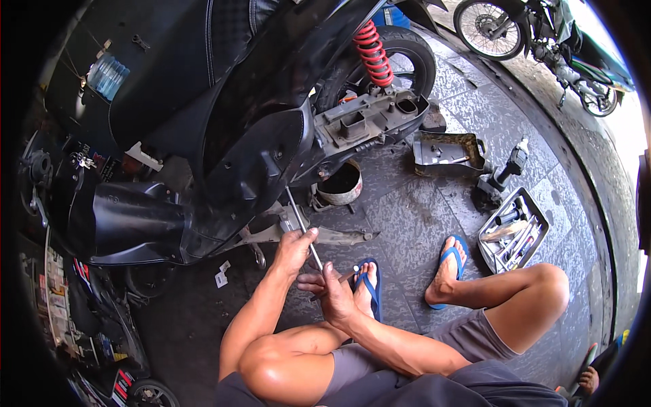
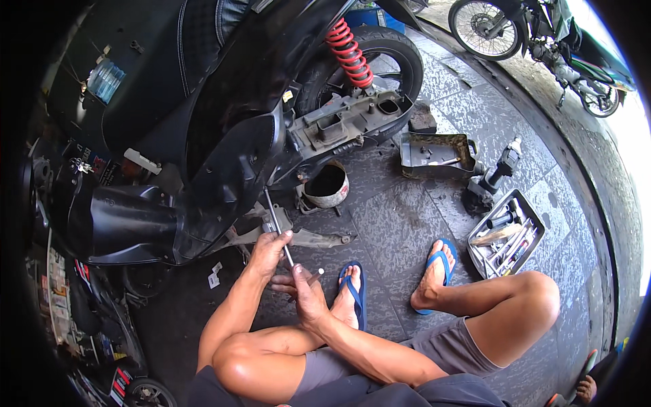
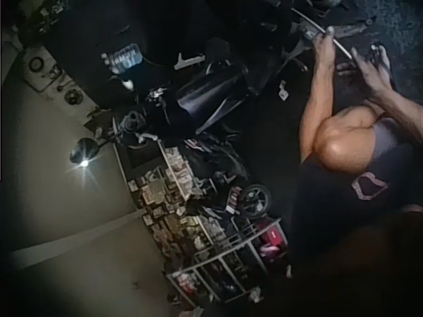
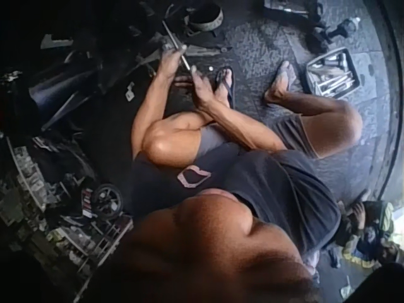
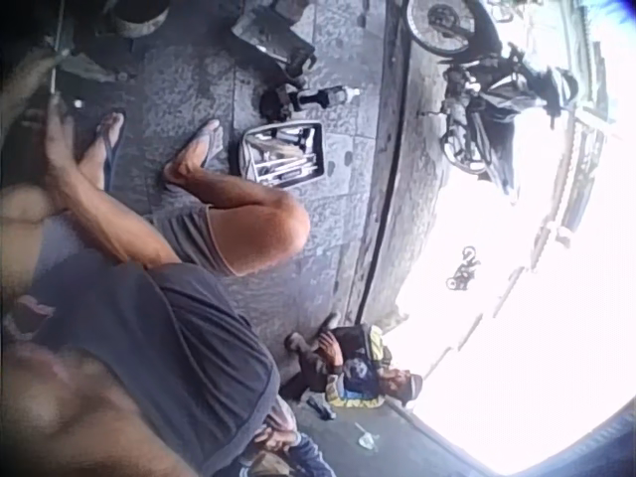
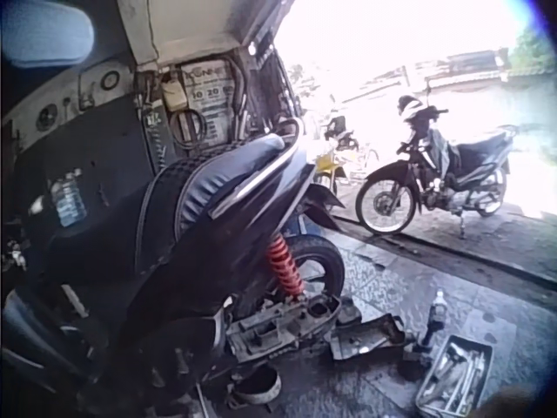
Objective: The person is sitting on the floor and using a T-handle wrench to tighten bolts on the lower frame of a black motorcycle. They work on multiple fasteners around the rear suspension and under-seat area, occasionally adjusting their position to reach different bolts.
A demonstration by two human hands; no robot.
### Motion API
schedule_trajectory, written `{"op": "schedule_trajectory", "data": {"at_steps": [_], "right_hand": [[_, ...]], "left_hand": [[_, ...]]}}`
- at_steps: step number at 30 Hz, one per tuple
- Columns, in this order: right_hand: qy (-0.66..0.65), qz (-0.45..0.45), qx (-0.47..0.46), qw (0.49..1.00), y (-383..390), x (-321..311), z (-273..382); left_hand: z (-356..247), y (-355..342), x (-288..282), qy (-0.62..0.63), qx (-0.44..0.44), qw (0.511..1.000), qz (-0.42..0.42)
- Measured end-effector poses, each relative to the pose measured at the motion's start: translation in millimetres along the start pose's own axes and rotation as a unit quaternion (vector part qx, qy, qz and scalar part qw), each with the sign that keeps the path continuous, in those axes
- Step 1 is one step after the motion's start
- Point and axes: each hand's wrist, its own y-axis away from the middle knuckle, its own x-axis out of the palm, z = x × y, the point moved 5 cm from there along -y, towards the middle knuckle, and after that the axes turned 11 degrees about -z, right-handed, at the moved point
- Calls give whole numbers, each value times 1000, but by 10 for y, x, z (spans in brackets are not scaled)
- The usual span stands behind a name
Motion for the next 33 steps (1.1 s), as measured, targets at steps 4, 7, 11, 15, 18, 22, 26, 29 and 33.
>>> {"op": "schedule_trajectory", "data": {"at_steps": [4,7,11,15,18,22,26,29,33], "right_hand": [[274,-68,-73,957,-9,-27,162],[374,-33,-126,918,11,-18,293],[279,-35,-55,958,8,-41,355],[-192,123,236,945,-50,-118,196],[-111,13,196,974,-57,-253,203],[190,-268,-224,918,-34,-840,562],[654,-92,-491,568,565,-119,999],[733,-10,-428,529,495,115,665],[293,-28,-144,945,136,-61,310]], "left_hand": [[1,4,-32,-10,-10,1000,-4],[16,-9,-40,-13,-8,1000,0],[3,-10,-37,-30,-3,999,-10],[-17,-53,40,-16,-11,1000,-9],[52,-93,4,-54,-13,998,-20],[56,-95,-25,-54,-7,998,-21],[94,-105,-38,-63,-8,998,-28],[78,-100,-14,-23,-15,999,-17],[25,-67,16,-14,-29,999,-37]]}}
